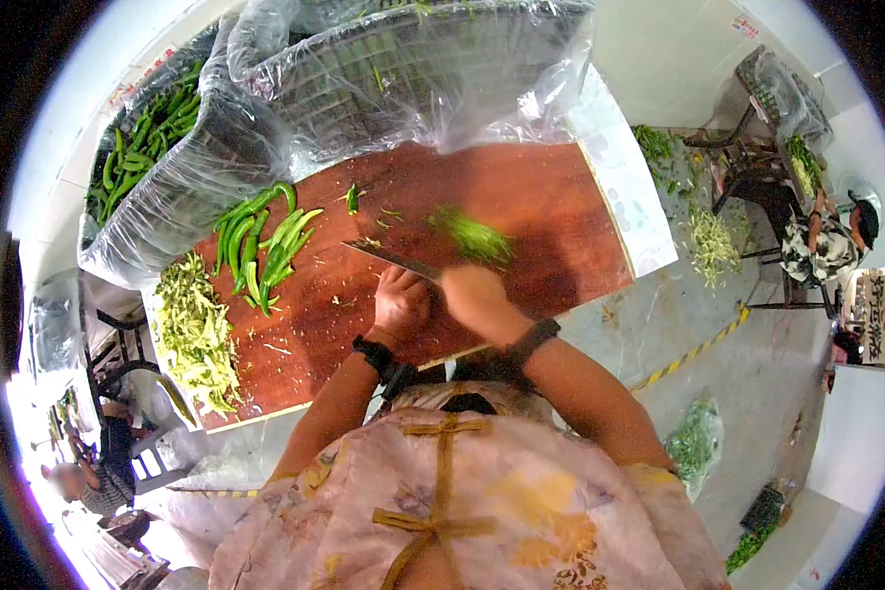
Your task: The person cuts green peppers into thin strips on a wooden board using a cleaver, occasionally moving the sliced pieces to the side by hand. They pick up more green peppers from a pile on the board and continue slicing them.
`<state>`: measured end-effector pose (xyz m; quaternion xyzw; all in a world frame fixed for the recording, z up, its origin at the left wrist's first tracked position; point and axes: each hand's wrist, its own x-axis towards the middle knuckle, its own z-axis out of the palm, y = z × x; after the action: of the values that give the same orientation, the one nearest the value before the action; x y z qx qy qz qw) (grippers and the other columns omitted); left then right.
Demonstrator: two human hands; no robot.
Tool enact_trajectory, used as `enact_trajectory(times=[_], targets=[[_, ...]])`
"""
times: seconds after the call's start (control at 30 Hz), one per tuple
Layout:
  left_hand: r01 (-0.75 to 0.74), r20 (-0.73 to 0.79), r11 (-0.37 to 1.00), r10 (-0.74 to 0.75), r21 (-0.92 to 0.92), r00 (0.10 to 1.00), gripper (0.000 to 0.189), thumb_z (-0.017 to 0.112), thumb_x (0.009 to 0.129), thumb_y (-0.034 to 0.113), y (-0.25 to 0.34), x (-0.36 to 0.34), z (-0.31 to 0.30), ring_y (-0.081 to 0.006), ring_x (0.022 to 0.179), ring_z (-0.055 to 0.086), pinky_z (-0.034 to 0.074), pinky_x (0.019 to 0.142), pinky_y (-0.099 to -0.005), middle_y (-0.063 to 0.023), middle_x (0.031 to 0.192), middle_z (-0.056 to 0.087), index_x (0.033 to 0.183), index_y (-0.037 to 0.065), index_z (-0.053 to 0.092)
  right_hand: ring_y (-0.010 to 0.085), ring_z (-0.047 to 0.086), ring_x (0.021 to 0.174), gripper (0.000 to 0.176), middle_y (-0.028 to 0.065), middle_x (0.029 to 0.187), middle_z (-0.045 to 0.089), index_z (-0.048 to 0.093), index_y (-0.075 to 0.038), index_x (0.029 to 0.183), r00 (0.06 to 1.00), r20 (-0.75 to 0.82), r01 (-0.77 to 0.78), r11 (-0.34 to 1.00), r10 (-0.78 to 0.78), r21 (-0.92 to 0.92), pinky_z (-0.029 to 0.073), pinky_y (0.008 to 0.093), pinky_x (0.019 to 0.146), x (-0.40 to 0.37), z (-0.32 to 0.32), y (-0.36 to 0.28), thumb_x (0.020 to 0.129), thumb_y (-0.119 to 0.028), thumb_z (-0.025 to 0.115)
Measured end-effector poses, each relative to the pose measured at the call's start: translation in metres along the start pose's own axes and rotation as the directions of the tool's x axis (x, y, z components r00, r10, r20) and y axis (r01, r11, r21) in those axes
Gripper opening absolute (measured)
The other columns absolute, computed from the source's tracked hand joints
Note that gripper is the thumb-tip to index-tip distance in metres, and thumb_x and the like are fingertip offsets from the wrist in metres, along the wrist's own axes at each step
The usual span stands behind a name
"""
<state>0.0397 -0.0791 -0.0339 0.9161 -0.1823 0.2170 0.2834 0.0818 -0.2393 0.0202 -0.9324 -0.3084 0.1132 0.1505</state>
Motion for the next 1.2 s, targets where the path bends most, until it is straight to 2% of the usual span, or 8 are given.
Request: enact_trajectory(times=[0.2, 0.33, 0.43, 0.67, 0.77, 0.93, 1.1, 1.2], targets=[[-0.003, 0.014, 1.0, 0.002, 0.031, 1.0, 0.014, 0.06, 0.063, 0.007, 0.003, 0.002, -0.003, -0.0284, 0.085, 0.053, 0.043, 0.075, -0.0413, -0.0063, 0.085, 0.057, 0.076, 0.008, 0.062, 0.0384, 0.059, 0.062, 0.011, 0.0212, 0.065, 0.059, 0.057, -0.002, 0.068, 0.998, -0.012, -0.056, 0.998, 0.056, -0.006, 0.048, 0.0471, 0.055, -0.008, -0.004, 0.007, 0.073, -0.011, 0.055], [0.034, 0.028, 0.997, -0.036, 0.076, 0.999, 0.019, 0.059, 0.065, 0.008, 0.006, 0.004, -0.004, -0.0267, 0.091, 0.053, 0.043, 0.077, -0.0407, -0.0043, 0.094, 0.06, 0.083, 0.01, 0.064, 0.0382, 0.059, 0.062, 0.012, 0.0211, 0.064, 0.058, 0.057, -0.002, 0.068, 0.994, -0.025, -0.107, 0.993, 0.106, -0.043, 0.047, 0.0482, 0.056, -0.039, -0.001, 0.04, 0.074, -0.013, 0.055], [0.037, 0.048, 0.992, -0.043, 0.121, 0.998, 0.025, 0.059, 0.065, 0.008, 0.01, 0.0, -0.012, -0.0265, 0.095, 0.053, 0.043, 0.078, -0.0406, -0.0035, 0.099, 0.061, 0.089, 0.011, 0.065, 0.0381, 0.059, 0.062, 0.014, 0.0204, 0.062, 0.058, 0.056, -0.002, 0.069, 0.984, -0.134, -0.117, 0.993, 0.116, -0.005, 0.047, 0.0485, 0.055, -0.052, -0.004, 0.044, 0.074, -0.015, 0.055], [0.003, 0.057, 0.977, -0.015, 0.214, 0.998, 0.02, 0.055, 0.069, 0.013, 0.004, -0.006, -0.005, -0.0246, 0.093, 0.052, 0.043, 0.074, -0.0408, 0.0016, 0.096, 0.06, 0.087, 0.016, 0.064, 0.0378, 0.058, 0.058, 0.014, 0.0204, 0.06, 0.057, 0.055, -0.002, 0.071, 0.998, -0.048, -0.043, 0.997, 0.041, -0.06, 0.047, 0.0474, 0.053, -0.064, -0.011, 0.027, 0.074, -0.015, 0.054], [0.034, 0.109, 0.988, -0.051, 0.15, 0.993, 0.027, 0.059, 0.063, 0.007, 0.005, -0.007, -0.008, -0.0291, 0.098, 0.052, 0.044, 0.078, -0.0419, -0.0048, 0.096, 0.059, 0.089, 0.011, 0.066, 0.0375, 0.059, 0.058, 0.013, 0.0202, 0.06, 0.058, 0.055, -0.001, 0.07, 0.999, -0.028, -0.031, 0.998, 0.029, -0.062, 0.048, 0.047, 0.053, -0.064, -0.016, 0.024, 0.074, -0.014, 0.053], [0.034, 0.081, 0.988, -0.046, 0.148, 0.996, 0.026, 0.058, 0.063, 0.007, 0.003, -0.006, -0.007, -0.0292, 0.095, 0.052, 0.044, 0.079, -0.0419, -0.0049, 0.096, 0.059, 0.088, 0.01, 0.065, 0.0377, 0.059, 0.058, 0.012, 0.0204, 0.06, 0.058, 0.055, 0.0, 0.07, 1.0, 0.006, -0.005, 0.997, 0.006, -0.072, 0.048, 0.0468, 0.053, -0.052, -0.019, 0.022, 0.074, -0.011, 0.052], [0.028, 0.11, 0.991, -0.042, 0.128, 0.993, 0.025, 0.054, 0.069, 0.012, 0.0, -0.007, -0.009, -0.0285, 0.096, 0.053, 0.044, 0.082, -0.0438, -0.0037, 0.099, 0.059, 0.093, 0.012, 0.063, 0.0381, 0.058, 0.057, 0.011, 0.0217, 0.062, 0.058, 0.057, -0.001, 0.067, 0.995, -0.06, 0.083, 0.995, -0.08, 0.052, 0.047, 0.0463, 0.052, -0.008, -0.001, 0.004, 0.073, -0.009, 0.054], [0.039, 0.135, 0.998, -0.044, 0.042, 0.99, 0.027, 0.055, 0.068, 0.012, -0.002, -0.007, -0.009, -0.0274, 0.097, 0.053, 0.044, 0.083, -0.0419, -0.0047, 0.1, 0.059, 0.094, 0.01, 0.063, 0.0381, 0.058, 0.058, 0.014, 0.0217, 0.063, 0.058, 0.058, -0.002, 0.066, 0.999, -0.014, 0.046, 0.999, -0.046, 0.024, 0.047, 0.046, 0.054, 0.017, -0.002, -0.003, 0.075, -0.012, 0.054]])
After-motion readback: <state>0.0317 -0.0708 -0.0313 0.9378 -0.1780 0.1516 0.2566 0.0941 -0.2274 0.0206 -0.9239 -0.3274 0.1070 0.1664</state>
